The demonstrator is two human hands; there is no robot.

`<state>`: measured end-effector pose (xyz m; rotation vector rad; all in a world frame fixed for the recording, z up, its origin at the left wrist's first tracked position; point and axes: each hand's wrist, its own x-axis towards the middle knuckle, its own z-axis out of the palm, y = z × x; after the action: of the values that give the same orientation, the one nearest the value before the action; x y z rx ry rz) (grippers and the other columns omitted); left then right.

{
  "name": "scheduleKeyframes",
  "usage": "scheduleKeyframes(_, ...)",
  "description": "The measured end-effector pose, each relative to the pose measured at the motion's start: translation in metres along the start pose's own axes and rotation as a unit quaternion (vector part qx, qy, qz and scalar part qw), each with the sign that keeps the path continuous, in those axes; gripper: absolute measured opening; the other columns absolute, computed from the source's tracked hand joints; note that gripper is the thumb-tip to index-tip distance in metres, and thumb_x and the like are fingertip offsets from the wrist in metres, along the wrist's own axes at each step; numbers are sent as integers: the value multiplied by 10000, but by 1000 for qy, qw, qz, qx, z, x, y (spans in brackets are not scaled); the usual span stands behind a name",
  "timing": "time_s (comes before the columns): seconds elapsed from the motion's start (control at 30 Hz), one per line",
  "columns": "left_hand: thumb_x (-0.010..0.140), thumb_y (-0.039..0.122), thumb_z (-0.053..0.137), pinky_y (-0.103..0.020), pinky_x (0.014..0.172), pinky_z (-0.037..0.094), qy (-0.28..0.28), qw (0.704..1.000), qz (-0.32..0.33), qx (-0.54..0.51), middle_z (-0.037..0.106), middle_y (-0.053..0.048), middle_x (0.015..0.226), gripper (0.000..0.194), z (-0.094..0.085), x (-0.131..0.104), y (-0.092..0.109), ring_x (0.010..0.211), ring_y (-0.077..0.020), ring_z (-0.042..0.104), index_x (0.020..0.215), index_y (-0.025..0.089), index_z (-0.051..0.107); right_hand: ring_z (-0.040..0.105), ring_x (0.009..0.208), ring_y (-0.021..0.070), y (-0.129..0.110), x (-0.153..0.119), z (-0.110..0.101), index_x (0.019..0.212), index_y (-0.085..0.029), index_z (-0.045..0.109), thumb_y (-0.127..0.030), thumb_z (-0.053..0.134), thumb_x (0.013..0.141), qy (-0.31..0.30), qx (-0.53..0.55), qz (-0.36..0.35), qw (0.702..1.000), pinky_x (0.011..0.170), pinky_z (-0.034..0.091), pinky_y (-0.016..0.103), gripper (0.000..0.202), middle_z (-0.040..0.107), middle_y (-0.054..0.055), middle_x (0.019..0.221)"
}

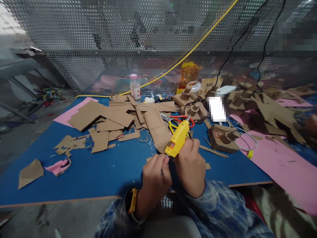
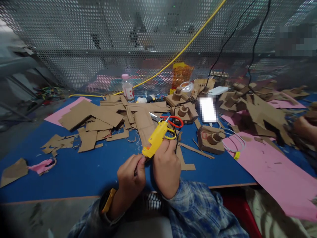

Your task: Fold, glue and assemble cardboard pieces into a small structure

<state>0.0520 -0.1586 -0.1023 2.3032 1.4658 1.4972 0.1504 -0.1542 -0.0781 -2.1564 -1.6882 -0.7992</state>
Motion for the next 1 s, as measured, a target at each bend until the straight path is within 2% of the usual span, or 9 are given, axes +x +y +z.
scheduleKeyframes(0.13,872,140,428,-213,584,437,-26,992,-62,-105,643,-21,642,234,-6,3,2,591,-121,589,714,161,600,518,454,103,-1,-2,1,827,-169,417,-80,448,835,1,11,-4,1000,413,288,227,94,523,27,780)
scheduleKeyframes(0.27,850,244,453,-218,537,397,-85,947,-219,-219,578,-7,568,263,-10,6,3,552,-117,541,630,164,572,508,441,97,-4,-3,4,816,-171,421,-71,424,844,12,1,-4,1000,411,280,229,104,522,23,768)
scheduleKeyframes(0.4,774,459,561,-186,389,226,-138,797,-416,-415,337,74,434,335,-7,4,2,381,-57,294,618,168,507,498,440,93,-5,-4,6,816,-164,435,-66,416,846,25,0,-4,1000,413,280,226,105,521,25,760)
scheduleKeyframes(0.5,679,541,654,-157,364,144,-151,677,-484,-533,233,119,426,423,-6,5,0,369,-19,150,625,165,467,504,450,97,-7,-6,8,839,-156,446,-68,414,853,39,1,-6,999,415,284,226,95,524,25,755)
scheduleKeyframes(0.67,612,515,722,-139,353,92,-198,563,-531,-602,225,127,461,453,-10,12,3,404,-14,97,655,170,432,487,477,107,-6,-7,13,831,-159,454,-77,409,851,26,28,-4,999,427,274,235,96,518,29,765)
scheduleKeyframes(0.73,674,538,660,-145,348,134,-242,584,-510,-583,241,117,467,423,-18,14,6,391,-23,123,670,174,446,473,507,120,2,-4,13,827,-163,460,-129,417,845,13,91,-25,995,437,284,238,58,506,35,780)
scheduleKeyframes(0.83,849,496,469,-216,493,429,-329,752,-336,-462,513,1,547,377,-36,15,1,488,-97,469,700,163,561,525,684,182,26,9,13,869,-156,488,-196,437,823,-13,226,-85,970,525,383,256,80,504,68,842)
scheduleKeyframes(0.9,910,399,384,-323,825,498,-329,861,-194,-337,680,-102,901,355,-48,20,-15,899,-185,617,831,173,646,548,840,213,48,23,15,904,-151,524,-208,448,833,-50,308,-116,943,652,452,294,119,523,102,938)
scheduleKeyframes(1.0,878,351,472,-353,865,501,-330,904,-197,-188,680,-103,1062,285,-48,41,-56,995,-209,624,1044,187,635,560,901,214,75,47,22,861,-178,586,-301,536,833,-105,409,-154,893,743,476,322,136,567,72,922)
